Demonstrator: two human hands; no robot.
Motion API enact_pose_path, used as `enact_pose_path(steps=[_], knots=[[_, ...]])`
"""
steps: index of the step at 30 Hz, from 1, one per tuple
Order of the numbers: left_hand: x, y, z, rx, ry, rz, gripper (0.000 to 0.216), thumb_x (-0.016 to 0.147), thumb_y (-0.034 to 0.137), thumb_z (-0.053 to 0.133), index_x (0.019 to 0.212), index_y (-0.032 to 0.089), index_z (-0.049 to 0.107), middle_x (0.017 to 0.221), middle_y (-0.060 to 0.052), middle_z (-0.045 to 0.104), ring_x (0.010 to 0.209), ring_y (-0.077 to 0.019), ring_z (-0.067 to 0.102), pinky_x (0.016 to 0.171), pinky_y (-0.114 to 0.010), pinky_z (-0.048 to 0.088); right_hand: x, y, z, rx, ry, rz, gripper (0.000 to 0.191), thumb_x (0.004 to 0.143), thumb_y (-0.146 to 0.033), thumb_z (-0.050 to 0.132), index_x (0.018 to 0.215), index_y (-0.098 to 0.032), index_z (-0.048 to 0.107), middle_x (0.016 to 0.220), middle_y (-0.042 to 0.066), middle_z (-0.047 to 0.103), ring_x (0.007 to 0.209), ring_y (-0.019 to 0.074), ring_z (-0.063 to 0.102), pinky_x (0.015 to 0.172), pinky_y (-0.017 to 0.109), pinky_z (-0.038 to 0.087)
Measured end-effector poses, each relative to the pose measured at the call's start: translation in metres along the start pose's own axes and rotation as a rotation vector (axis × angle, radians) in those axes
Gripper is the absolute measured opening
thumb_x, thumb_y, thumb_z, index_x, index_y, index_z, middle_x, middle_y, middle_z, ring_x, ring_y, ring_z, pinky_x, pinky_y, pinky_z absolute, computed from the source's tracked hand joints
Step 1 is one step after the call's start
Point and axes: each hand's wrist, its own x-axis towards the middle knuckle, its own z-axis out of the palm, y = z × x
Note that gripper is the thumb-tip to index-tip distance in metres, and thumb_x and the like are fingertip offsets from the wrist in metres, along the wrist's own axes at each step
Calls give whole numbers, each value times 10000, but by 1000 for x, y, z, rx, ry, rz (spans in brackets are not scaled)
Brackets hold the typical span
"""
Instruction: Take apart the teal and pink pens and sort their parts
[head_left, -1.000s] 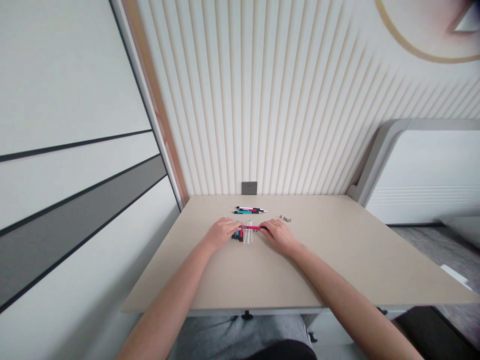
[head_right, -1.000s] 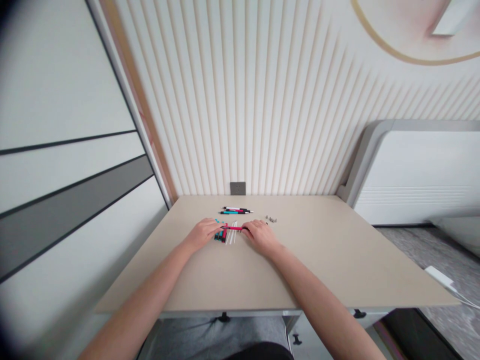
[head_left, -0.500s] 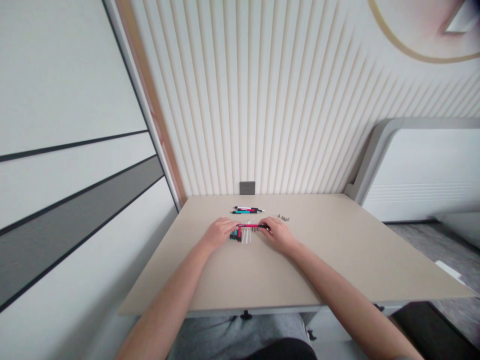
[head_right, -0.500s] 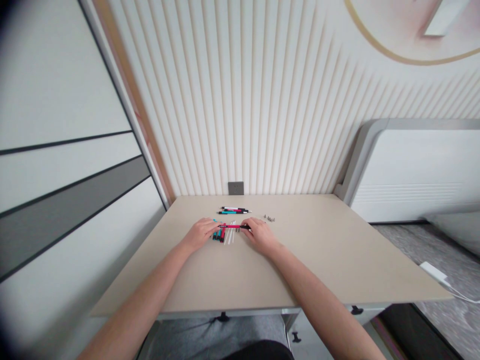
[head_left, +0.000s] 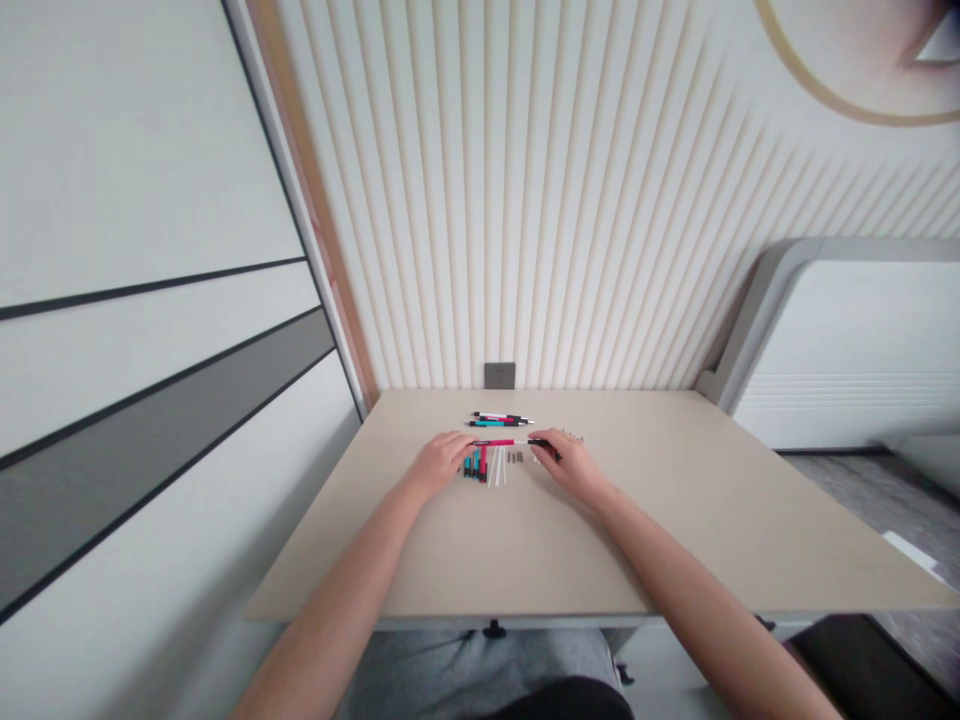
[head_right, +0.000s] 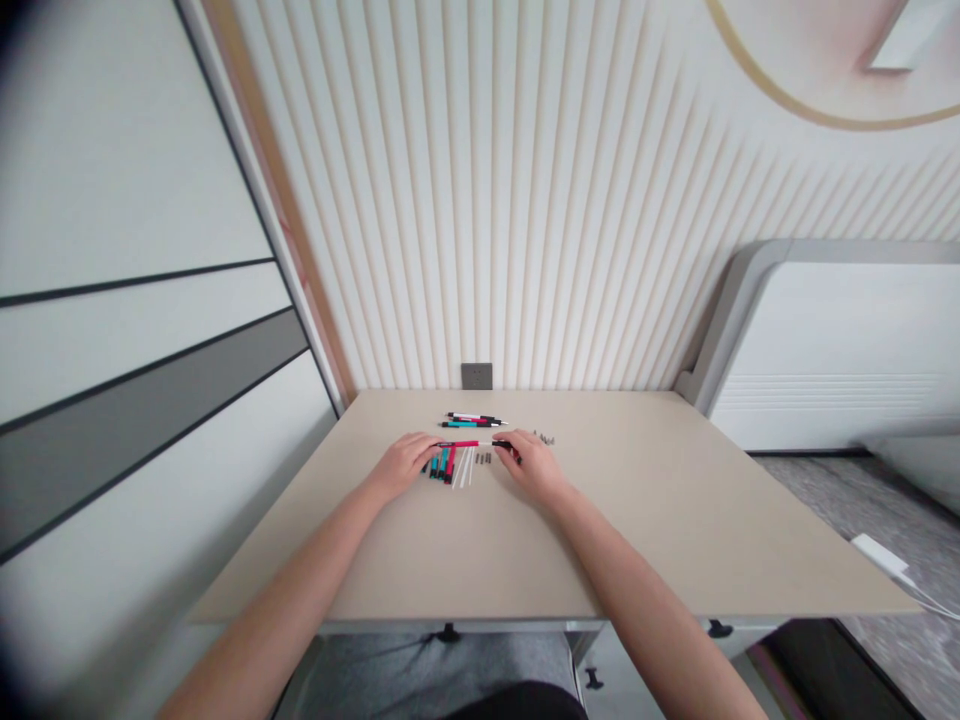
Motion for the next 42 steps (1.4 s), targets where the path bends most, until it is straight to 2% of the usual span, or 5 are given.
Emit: enact_pose_path(steps=[10, 13, 24, 31, 42], knots=[[2, 5, -2, -57, -38, -33, 272, 987, 333, 419, 1064, 195, 641, 960, -56, 690, 897, -175, 633, 852, -321, 490, 1, -3, -3, 48, -28, -19, 227, 973, -298, 424, 1050, -213, 621, 933, 67, 673, 855, 191, 617, 785, 325, 473], [2, 6, -1, -74, -53, -37, 257, 984, 319, 429, 1066, 192, 637, 978, -59, 694, 913, -178, 635, 851, -316, 490, 1, -3, -2, 42, -50, -41, 225, 968, -293, 435, 1056, -209, 624, 919, 68, 672, 812, 185, 613, 757, 318, 477], [2, 7, -2, -82, -160, -200, 283, 988, 330, 382, 1068, 188, 614, 973, -65, 685, 890, -200, 636, 800, -298, 475, 0, -2, -4, 62, 3, -21, 208, 952, -279, 464, 1080, -216, 614, 930, 68, 669, 869, 204, 614, 790, 332, 465], [2, 8, -5, -135, -145, -235, 277, 986, 332, 365, 1058, 196, 595, 953, -57, 674, 864, -198, 626, 775, -292, 465, -1, -3, -6, 89, 20, -9, 227, 947, -282, 460, 1098, -217, 617, 861, 58, 648, 780, 190, 596, 729, 317, 460], [1, 5, -4, -146, -106, -267, 288, 992, 352, 349, 1014, 191, 586, 919, -44, 657, 848, -192, 615, 767, -284, 452, 0, -3, -8, 112, 36, -9, 209, 935, -258, 465, 1038, -207, 639, 843, 58, 648, 768, 183, 597, 718, 317, 459]])
